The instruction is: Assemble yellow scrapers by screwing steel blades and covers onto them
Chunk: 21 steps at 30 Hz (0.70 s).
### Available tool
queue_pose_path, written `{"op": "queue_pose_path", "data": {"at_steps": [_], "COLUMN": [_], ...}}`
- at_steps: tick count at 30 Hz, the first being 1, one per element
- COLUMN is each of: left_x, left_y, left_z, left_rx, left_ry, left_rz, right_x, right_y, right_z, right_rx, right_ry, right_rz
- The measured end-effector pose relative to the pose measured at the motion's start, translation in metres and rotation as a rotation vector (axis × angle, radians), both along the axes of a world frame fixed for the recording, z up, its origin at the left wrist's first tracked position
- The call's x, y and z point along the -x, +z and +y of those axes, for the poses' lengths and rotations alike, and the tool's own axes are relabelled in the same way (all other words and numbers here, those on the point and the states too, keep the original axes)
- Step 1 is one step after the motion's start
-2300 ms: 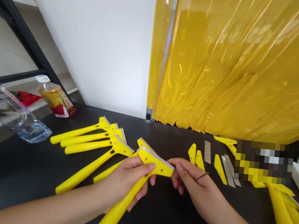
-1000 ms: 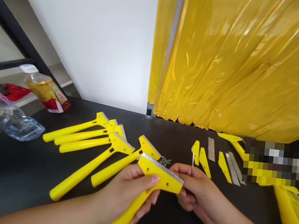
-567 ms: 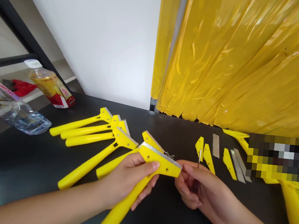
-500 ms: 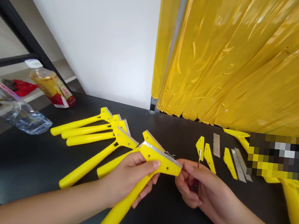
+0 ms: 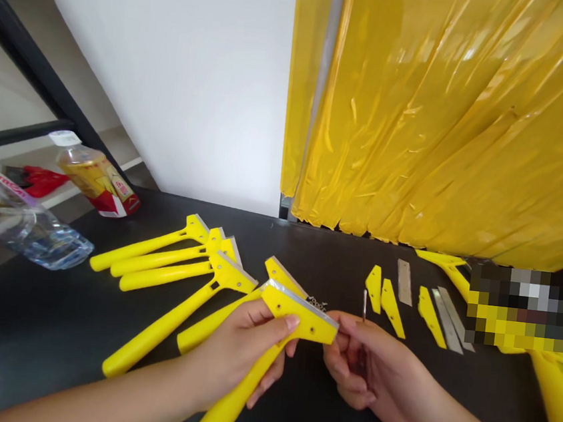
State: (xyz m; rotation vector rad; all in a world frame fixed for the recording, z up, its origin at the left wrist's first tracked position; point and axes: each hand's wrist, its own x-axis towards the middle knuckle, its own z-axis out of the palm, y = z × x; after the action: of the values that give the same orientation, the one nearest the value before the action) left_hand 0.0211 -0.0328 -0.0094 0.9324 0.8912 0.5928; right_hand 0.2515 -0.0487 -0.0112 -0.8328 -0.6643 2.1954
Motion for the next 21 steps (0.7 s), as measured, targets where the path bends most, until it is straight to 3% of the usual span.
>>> {"op": "queue_pose_path", "data": {"at_steps": [9,12,16,19,21], "left_x": [0.004,0.004,0.005,0.006,0.007], "left_y": [0.004,0.008,0.011,0.010,0.010], "left_z": [0.001,0.003,0.006,0.008,0.008], "left_rx": [0.020,0.054,0.031,0.032,0.056], "left_ry": [0.040,0.067,0.104,0.110,0.109], "left_rz": [-0.012,-0.009,-0.004,-0.029,-0.044], "right_x": [-0.002,-0.008,-0.022,-0.035,-0.041], "right_y": [0.008,0.012,0.010,0.007,0.006], "right_z": [-0.001,0.004,0.015,0.019,0.020], "right_rx": [-0.101,-0.261,-0.590,-0.733,-0.738], "right_ry": [-0.006,-0.100,-0.244,-0.168,-0.098], "right_rz": [-0.065,-0.194,-0.742,-1.310,-1.535]}}
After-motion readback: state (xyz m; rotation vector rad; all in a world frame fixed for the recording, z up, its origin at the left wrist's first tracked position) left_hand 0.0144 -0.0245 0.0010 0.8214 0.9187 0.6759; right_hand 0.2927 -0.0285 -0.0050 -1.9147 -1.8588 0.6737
